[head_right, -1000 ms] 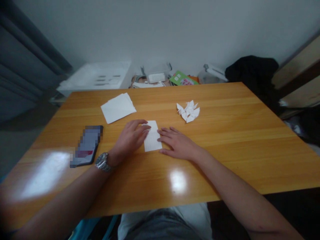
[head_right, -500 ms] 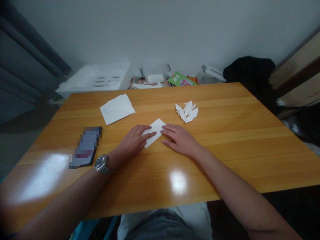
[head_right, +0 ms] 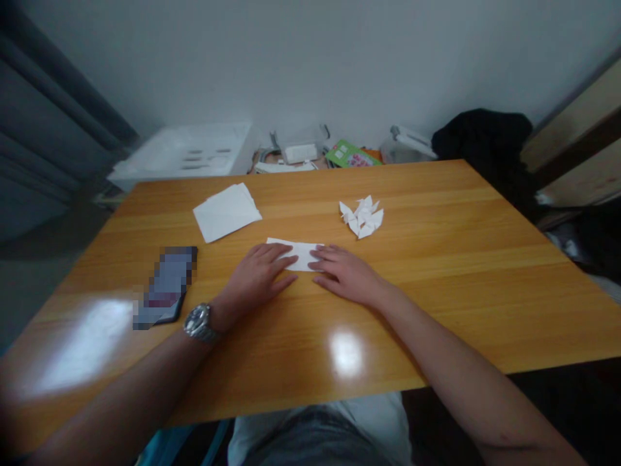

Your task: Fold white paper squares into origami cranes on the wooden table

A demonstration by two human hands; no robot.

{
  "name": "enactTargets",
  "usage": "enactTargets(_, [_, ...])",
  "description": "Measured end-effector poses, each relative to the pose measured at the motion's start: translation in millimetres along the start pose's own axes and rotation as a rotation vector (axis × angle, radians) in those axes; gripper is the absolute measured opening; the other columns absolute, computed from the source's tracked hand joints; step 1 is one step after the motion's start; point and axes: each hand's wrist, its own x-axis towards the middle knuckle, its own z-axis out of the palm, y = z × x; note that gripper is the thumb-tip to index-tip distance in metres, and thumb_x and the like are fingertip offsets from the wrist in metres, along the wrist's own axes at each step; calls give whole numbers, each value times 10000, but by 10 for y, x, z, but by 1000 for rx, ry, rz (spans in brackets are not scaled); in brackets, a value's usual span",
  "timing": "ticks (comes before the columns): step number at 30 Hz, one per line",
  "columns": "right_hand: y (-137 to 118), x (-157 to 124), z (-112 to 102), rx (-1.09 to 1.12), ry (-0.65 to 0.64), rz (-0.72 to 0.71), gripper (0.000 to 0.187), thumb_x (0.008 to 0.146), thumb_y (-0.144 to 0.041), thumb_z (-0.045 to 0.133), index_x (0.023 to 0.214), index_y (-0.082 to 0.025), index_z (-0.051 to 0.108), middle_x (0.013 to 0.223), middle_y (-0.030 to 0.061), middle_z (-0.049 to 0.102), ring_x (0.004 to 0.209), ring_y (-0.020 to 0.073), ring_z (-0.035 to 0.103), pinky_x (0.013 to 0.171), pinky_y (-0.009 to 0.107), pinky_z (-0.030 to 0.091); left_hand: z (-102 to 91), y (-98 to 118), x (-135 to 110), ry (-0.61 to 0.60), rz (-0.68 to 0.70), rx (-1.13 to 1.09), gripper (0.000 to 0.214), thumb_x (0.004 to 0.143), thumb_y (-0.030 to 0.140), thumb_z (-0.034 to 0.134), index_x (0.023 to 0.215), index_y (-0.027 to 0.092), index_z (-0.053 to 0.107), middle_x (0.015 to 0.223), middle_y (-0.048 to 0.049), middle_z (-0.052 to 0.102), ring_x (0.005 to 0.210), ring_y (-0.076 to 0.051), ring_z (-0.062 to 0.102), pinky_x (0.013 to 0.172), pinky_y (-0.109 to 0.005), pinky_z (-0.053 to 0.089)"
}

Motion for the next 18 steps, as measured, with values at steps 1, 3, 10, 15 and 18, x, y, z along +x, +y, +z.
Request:
enactTargets(1, [1, -1, 6, 9, 3, 1, 305, 980, -317, 627, 1257, -224, 717, 1445, 128, 624, 1379, 285, 554, 1186, 536, 410, 10, -2, -3, 2, -1, 1, 405, 986, 435, 598, 1282, 175, 691, 1391, -139, 634, 1284, -313, 575, 1128, -505, 433])
enactTargets(3, [5, -5, 15, 25, 8, 8, 299, 978, -316, 632, 1249, -228, 720, 1436, 123, 632, 1355, 278, 576, 1178, 520, 428, 38, -13, -10, 0, -9, -4, 414, 988, 446, 596, 1290, 174, 679, 1385, -136, 639, 1267, -309, 591, 1106, -494, 458])
enactTargets(10, [4, -14, 18, 100, 15, 53, 317, 948, -252, 670, 1262, -261, 715, 1398, 90, 665, 1303, 263, 620, 1158, 498, 461, 101, -43, -4, -11, -41, -36, 390, 987, 462, 600, 1240, 178, 688, 1366, -124, 649, 1224, -309, 619, 1034, -477, 518])
enactTargets(15, [1, -1, -4, 123, 13, 64, 322, 949, -247, 667, 1267, -256, 711, 1382, 90, 677, 1283, 259, 636, 1158, 495, 460, 87, -31, 11, -5, -53, -39, 343, 988, 435, 606, 1208, 191, 704, 1342, -104, 665, 1200, -301, 629, 1024, -472, 525])
enactTargets(18, [8, -1, -19, 157, 11, 77, 349, 941, -241, 675, 1288, -271, 698, 1389, 82, 673, 1289, 256, 632, 1146, 489, 472, 69, -16, 18, -7, -54, -38, 317, 1011, 408, 570, 1197, 195, 713, 1329, -95, 674, 1189, -293, 634, 1014, -466, 530])
